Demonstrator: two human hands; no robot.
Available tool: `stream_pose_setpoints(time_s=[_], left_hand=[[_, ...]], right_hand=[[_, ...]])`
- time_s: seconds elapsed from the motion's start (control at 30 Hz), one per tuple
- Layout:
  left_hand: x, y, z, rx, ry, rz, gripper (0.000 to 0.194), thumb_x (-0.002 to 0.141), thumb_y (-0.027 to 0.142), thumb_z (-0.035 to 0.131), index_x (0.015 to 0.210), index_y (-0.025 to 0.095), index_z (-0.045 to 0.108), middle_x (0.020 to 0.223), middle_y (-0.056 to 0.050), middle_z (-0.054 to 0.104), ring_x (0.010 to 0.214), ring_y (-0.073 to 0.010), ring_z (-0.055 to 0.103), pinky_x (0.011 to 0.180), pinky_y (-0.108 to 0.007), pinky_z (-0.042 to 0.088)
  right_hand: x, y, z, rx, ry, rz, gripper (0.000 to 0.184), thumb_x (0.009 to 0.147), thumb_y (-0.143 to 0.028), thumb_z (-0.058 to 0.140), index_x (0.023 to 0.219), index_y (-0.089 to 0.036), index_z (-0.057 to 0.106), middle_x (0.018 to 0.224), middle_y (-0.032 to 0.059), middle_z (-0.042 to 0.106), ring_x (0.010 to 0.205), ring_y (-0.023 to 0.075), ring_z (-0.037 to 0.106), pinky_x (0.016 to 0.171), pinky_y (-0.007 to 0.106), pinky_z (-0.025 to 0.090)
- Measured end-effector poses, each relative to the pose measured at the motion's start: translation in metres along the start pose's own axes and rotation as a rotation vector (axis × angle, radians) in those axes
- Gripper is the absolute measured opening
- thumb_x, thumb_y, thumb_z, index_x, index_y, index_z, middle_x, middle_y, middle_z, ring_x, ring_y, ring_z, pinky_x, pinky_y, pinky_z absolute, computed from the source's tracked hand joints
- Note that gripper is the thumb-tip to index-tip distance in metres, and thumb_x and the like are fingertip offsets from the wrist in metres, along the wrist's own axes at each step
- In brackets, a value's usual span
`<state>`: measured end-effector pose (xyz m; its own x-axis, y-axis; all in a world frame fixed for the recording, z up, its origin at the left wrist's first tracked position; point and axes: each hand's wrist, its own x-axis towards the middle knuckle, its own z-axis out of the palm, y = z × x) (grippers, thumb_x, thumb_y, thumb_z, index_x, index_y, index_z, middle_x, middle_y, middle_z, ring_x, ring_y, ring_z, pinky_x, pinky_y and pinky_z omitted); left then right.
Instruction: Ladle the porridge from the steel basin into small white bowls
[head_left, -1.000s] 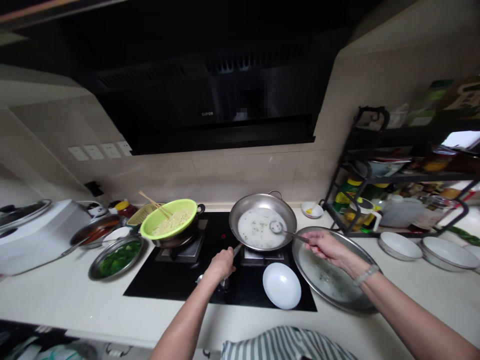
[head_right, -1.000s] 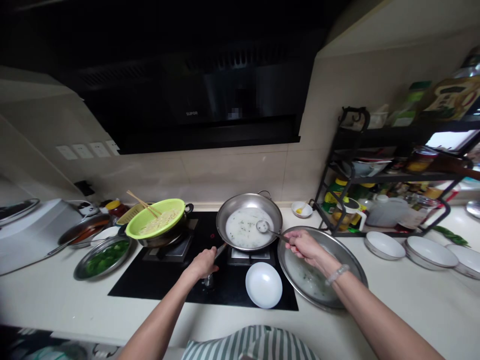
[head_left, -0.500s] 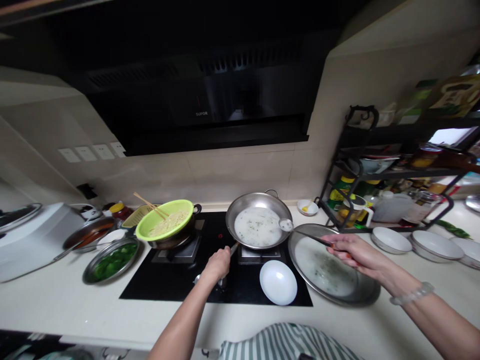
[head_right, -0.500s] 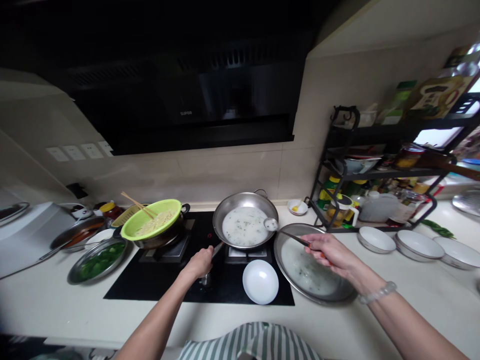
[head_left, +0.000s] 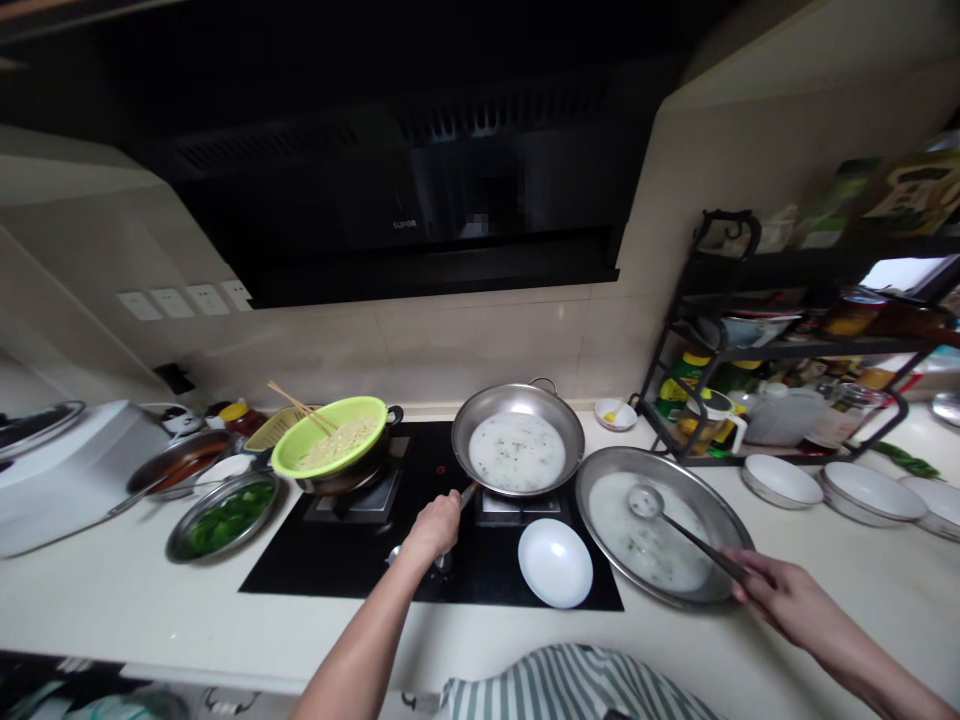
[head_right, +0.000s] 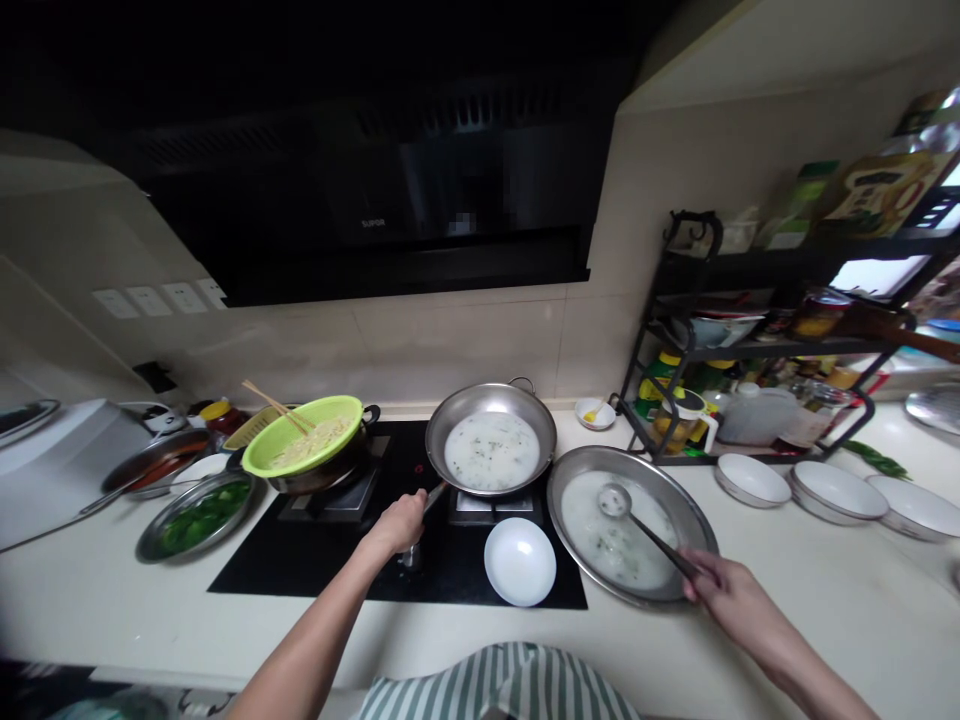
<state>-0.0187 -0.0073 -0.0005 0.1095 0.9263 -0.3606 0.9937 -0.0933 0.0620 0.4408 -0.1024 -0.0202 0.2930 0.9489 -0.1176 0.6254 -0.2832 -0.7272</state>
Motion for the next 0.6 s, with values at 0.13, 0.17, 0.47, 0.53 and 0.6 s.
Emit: stream_pose_setpoints(time_s=[0.13, 0.17, 0.47, 0.53, 0.6], left_hand=[[0.001, 0.000, 0.000, -0.006, -0.011, -0.006, 0.044, 0.078, 0.006, 0.054, 0.121, 0.015, 0.048, 0.113, -0.019, 0.063, 0.104, -0.0294, 0.064, 0.080, -0.034, 0.052], [0.001, 0.001, -0.001, -0.010, -0.016, -0.011, 0.044, 0.078, 0.006, 0.054, 0.121, 0.015, 0.048, 0.113, -0.018, 0.063, 0.104, -0.0292, 0.064, 0.081, -0.034, 0.051], [0.000, 0.000, -0.001, -0.038, -0.011, 0.001, 0.045, 0.076, 0.000, 0.049, 0.118, 0.015, 0.050, 0.108, -0.017, 0.065, 0.103, -0.0274, 0.065, 0.080, -0.031, 0.051], [0.001, 0.000, 0.000, -0.042, -0.008, 0.005, 0.045, 0.076, 0.000, 0.049, 0.118, 0.015, 0.050, 0.106, -0.017, 0.066, 0.102, -0.0281, 0.065, 0.079, -0.031, 0.051], [0.001, 0.000, 0.000, -0.043, -0.007, 0.004, 0.045, 0.075, 0.000, 0.049, 0.118, 0.015, 0.050, 0.106, -0.017, 0.066, 0.102, -0.0285, 0.065, 0.078, -0.032, 0.051]], right_hand=[[-0.010, 0.037, 0.023, -0.181, 0.024, -0.169, 0.035, 0.062, -0.028, 0.049, 0.088, -0.023, 0.071, 0.086, 0.0170, 0.074, 0.086, 0.0354, 0.070, 0.077, 0.042, 0.054], [-0.014, 0.043, 0.027, -0.222, 0.038, -0.208, 0.039, 0.061, -0.026, 0.048, 0.092, -0.022, 0.071, 0.094, 0.0188, 0.073, 0.090, 0.0363, 0.069, 0.079, 0.043, 0.053], [-0.013, -0.020, 0.018, -0.171, 0.085, -0.181, 0.047, 0.077, -0.034, 0.042, 0.117, -0.018, 0.061, 0.088, 0.0135, 0.073, 0.081, 0.0296, 0.070, 0.073, 0.037, 0.053], [-0.007, -0.053, 0.019, -0.117, 0.011, -0.175, 0.051, 0.080, -0.033, 0.040, 0.124, -0.013, 0.056, 0.082, 0.0110, 0.072, 0.071, 0.0263, 0.068, 0.070, 0.036, 0.052], [0.001, -0.084, 0.026, -0.096, -0.042, -0.199, 0.050, 0.080, -0.028, 0.039, 0.123, -0.011, 0.057, 0.078, 0.0091, 0.071, 0.064, 0.0237, 0.064, 0.066, 0.034, 0.051]])
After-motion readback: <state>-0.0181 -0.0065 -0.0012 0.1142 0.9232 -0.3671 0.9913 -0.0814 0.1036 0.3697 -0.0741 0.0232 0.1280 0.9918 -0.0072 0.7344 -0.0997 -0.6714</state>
